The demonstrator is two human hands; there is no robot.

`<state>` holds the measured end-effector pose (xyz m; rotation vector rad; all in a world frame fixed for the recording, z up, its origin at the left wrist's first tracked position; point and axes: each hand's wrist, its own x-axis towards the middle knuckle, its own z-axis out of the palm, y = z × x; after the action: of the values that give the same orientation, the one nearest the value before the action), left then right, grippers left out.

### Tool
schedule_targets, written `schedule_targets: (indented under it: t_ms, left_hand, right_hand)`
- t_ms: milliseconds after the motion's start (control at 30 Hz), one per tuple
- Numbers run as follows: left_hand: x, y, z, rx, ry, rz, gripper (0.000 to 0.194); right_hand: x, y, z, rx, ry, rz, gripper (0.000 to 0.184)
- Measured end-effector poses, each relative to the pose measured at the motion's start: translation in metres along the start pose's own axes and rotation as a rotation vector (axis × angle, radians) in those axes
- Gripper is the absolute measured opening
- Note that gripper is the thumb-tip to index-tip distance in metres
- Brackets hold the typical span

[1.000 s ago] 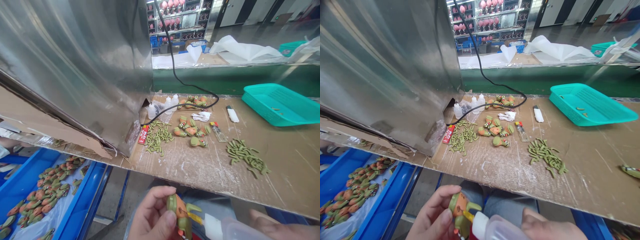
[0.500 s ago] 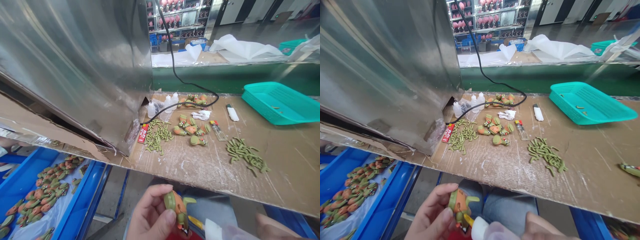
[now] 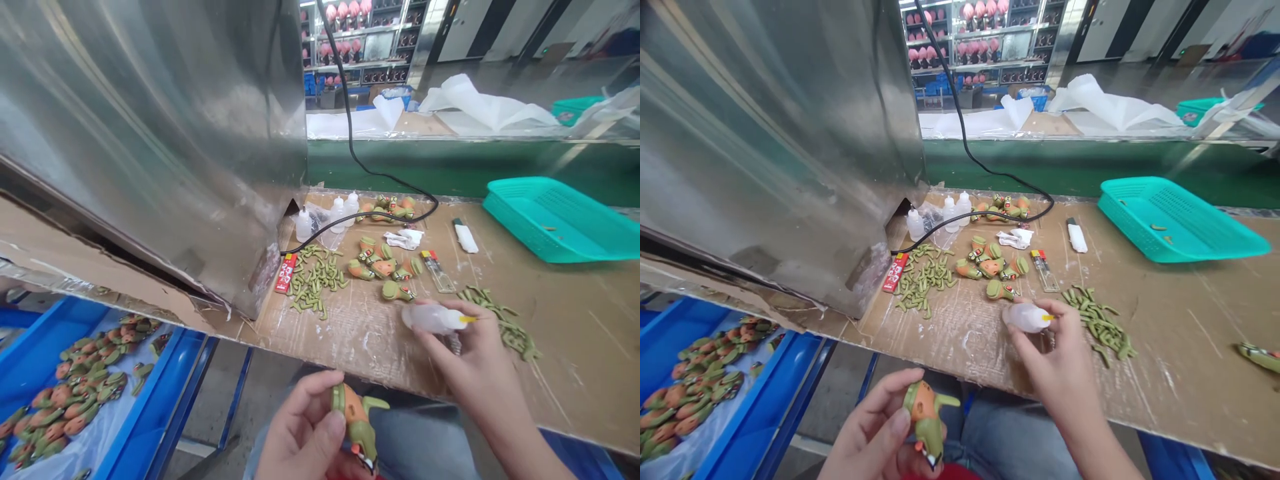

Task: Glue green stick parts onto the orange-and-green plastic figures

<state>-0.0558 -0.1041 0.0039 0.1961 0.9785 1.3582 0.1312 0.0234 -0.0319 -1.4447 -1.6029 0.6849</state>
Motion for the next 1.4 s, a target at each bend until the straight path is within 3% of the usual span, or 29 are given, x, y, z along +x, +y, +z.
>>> schedule_targets:
  t_ms: [67,133,200,267,333,367,467,600,900,1067,1167,1233,1300,1400]
  left_hand:
    - [0.000,0.002,-0.004,-0.012,0.005,-0.002,0.028]
    - [0.000,0.004,-0.009,-0.023,0.008,0.016,0.028]
    - [0.002,0.005,-0.012,-0.032,0.003,0.043,0.027]
    - [0.003,0.005,-0.013,-0.042,0.003,0.069,0.026]
    - [0.003,0.004,-0.013,-0.053,0.015,0.079,0.026]
    - [0.003,0.004,-0.013,-0.057,0.021,0.078,0.027]
    - [0.001,0.005,-0.014,-0.056,0.045,0.085,0.027]
    - [-0.002,0.007,-0.019,-0.052,0.111,0.126,0.027]
    - [0.005,0.005,-0.017,-0.083,0.108,0.149,0.024]
    - [0.006,0.007,-0.017,-0.157,0.139,0.146,0.023]
    - [0.005,0.007,-0.013,-0.188,0.089,0.123,0.024]
    - [0.004,0.006,-0.009,-0.184,0.048,0.126,0.025]
    - [0.002,0.005,-0.006,-0.158,0.026,0.144,0.026]
    - [0.000,0.003,-0.003,-0.091,0.008,0.151,0.026]
  right_hand:
    - [0.008,0.002,0.002,-0.017,0.004,-0.003,0.050]
    - [0.005,-0.007,0.000,-0.103,0.124,-0.006,0.053]
    - [-0.004,-0.022,0.000,-0.198,0.217,-0.089,0.041]
    - [-0.010,-0.040,0.012,-0.229,0.074,-0.277,0.021]
    - [-0.009,-0.053,0.036,-0.200,-0.243,-0.452,0.011]
    - [-0.006,-0.057,0.049,-0.200,-0.325,-0.473,0.011]
    - [0.005,-0.062,0.084,-0.239,-0.408,-0.451,0.015]
    - [0.012,-0.063,0.097,-0.267,-0.448,-0.425,0.007]
    - [0.007,-0.065,0.087,-0.170,-0.552,-0.376,0.027]
    - [-0.013,-0.068,0.057,0.124,-0.636,-0.199,0.013]
    - [-0.033,-0.068,0.038,0.331,-0.652,-0.089,0.013]
    - [-0.042,-0.067,0.029,0.333,-0.603,-0.108,0.011]
    - [-0.045,-0.066,0.020,0.218,-0.586,-0.226,0.009]
    - [-0.042,-0.067,0.004,0.097,-0.593,-0.359,0.020]
